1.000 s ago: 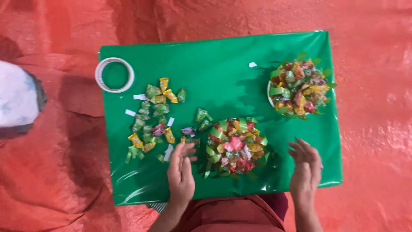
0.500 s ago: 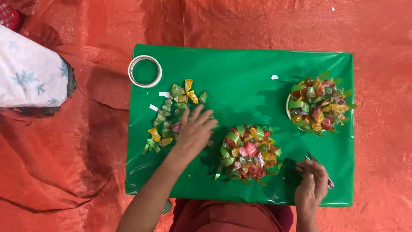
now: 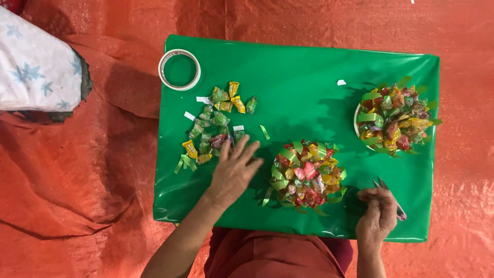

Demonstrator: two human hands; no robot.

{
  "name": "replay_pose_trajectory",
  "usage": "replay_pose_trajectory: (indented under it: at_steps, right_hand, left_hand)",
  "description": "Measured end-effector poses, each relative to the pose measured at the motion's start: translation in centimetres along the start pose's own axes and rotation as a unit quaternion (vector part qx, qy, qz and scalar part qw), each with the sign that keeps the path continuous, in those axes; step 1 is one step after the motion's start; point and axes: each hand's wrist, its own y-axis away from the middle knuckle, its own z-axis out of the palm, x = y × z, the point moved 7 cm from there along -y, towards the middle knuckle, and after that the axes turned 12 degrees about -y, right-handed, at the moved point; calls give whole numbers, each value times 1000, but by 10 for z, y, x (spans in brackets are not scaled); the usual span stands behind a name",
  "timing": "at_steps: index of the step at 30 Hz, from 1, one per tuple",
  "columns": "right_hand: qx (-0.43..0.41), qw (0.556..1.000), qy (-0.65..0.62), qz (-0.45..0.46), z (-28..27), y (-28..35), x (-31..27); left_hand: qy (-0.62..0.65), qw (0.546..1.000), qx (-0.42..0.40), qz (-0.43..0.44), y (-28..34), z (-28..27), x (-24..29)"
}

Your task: The person arranges individually wrapped candies into a spherical bouquet on a green table. They pick candies from a pile and place them into the growing arrangement, occasionally adjusting the position of the candies to maintain the shape.

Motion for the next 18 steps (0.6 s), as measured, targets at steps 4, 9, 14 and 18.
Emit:
replay_pose_trajectory:
  at_steps: [4,9,14,18]
  right_hand:
    - [1,1000,1,4,-1,0,1]
    - [-2,1000,11,-3,1,-1,-3]
    - [-5,1000,10,-11,-3,0,2]
    - [-23,999,29,-14,1,-1,-4]
  left_hand:
    - [-52,997,5,-54,9,-21,-22]
    - [61,983,133,-110,30,-47,-7]
    - [94,993,66,-37,49,-35,51]
    - [66,994,66,-62,61,-22,54]
